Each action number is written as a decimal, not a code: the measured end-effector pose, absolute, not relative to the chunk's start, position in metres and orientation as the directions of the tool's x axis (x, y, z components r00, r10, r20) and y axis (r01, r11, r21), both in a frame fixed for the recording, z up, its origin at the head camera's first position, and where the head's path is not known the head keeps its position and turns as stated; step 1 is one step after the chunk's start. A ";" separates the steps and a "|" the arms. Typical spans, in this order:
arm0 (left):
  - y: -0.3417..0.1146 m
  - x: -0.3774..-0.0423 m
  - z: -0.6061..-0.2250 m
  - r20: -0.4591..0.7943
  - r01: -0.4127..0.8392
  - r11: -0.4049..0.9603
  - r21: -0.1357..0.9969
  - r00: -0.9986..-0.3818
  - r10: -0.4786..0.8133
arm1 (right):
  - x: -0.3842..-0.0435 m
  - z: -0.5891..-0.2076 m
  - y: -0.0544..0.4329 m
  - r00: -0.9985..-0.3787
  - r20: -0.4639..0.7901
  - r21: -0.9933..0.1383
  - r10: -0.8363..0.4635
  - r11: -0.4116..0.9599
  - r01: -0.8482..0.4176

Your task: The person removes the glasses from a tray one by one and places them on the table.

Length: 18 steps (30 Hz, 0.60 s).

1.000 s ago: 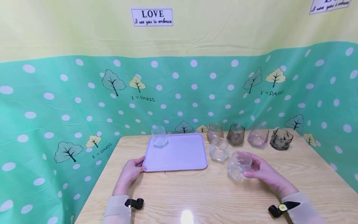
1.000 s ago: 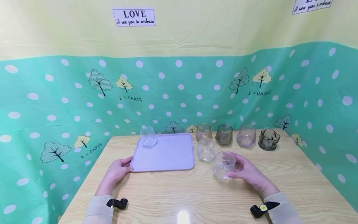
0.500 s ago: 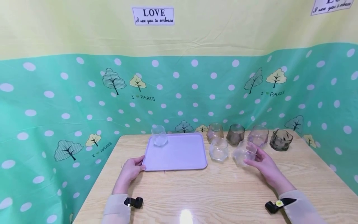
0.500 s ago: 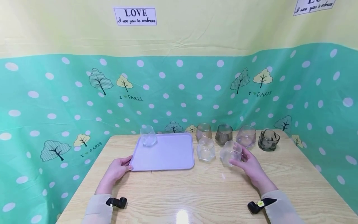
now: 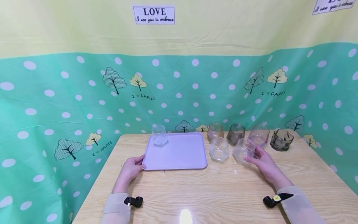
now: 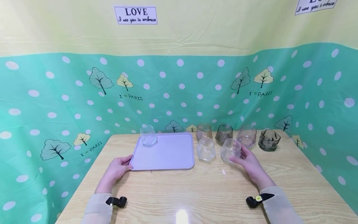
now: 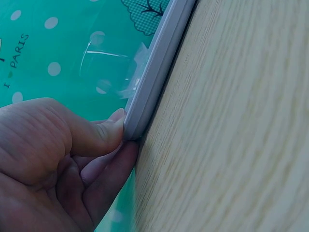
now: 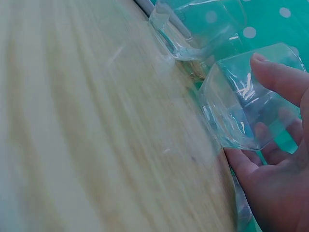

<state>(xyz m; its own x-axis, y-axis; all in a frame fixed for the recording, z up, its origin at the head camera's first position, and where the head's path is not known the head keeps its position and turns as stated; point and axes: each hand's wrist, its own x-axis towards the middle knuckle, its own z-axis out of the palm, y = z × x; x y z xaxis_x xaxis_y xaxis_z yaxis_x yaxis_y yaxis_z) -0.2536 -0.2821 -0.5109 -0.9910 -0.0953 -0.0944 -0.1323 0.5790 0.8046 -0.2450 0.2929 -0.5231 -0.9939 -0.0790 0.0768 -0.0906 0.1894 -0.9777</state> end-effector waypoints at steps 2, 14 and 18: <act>-0.282 -0.254 -0.511 -0.093 -0.132 0.581 0.803 -0.991 -0.096 | -0.246 -0.522 0.292 -0.993 0.081 -0.979 -0.086 0.180 -0.096; -0.283 -0.254 -0.512 -0.089 -0.127 0.580 0.804 -0.992 -0.094 | -0.248 -0.525 0.298 -0.983 0.072 -0.985 -0.169 0.143 -0.096; -0.283 -0.254 -0.512 -0.090 -0.128 0.580 0.804 -0.992 -0.093 | -0.248 -0.526 0.300 -0.978 0.082 -0.983 -0.194 0.147 -0.111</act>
